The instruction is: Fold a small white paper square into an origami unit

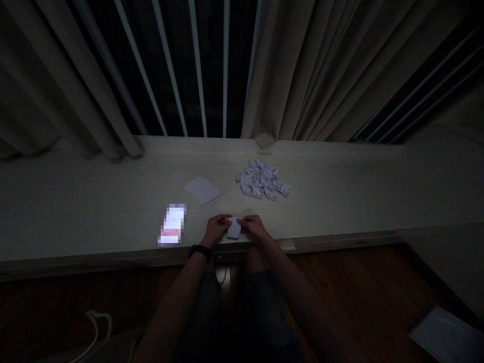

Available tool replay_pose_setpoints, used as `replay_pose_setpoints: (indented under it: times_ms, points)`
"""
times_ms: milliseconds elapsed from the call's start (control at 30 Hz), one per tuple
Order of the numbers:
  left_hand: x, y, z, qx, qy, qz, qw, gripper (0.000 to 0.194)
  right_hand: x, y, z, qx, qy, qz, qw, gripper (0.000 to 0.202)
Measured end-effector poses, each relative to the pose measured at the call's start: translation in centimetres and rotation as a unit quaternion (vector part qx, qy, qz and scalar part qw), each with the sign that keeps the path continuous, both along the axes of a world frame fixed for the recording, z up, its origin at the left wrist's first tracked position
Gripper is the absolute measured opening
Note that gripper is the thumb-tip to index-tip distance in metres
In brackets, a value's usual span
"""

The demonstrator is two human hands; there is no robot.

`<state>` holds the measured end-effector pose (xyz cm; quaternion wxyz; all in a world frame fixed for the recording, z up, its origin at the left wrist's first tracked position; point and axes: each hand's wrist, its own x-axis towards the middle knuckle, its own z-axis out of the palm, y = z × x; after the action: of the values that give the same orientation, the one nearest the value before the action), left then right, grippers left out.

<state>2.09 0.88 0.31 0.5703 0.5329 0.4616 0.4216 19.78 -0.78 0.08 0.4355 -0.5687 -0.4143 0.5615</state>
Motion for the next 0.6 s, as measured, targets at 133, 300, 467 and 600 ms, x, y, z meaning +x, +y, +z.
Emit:
replay_pose_setpoints:
  times_ms: [133, 300, 467, 600]
  points:
    - [0.0, 0.0, -0.2, 0.006, 0.003, 0.009, 1.000, 0.042, -0.7, -0.2, -0.2, 0.001, 0.014, -0.045, 0.999, 0.038]
    - [0.0, 0.1, -0.4, 0.016, 0.016, 0.028, 0.999, 0.043, -1.0, -0.5, -0.5, -0.002, 0.010, -0.056, 0.998, 0.042]
    - [0.1, 0.0, -0.8, 0.013, 0.020, 0.046, 0.999, 0.045, -1.2, -0.7, -0.5, 0.014, 0.024, -0.069, 0.997, 0.040]
    - [-0.1, 0.0, -0.5, -0.001, 0.025, 0.043, 0.999, 0.044, -1.1, -1.0, -0.2, 0.015, 0.041, -0.078, 0.996, 0.036]
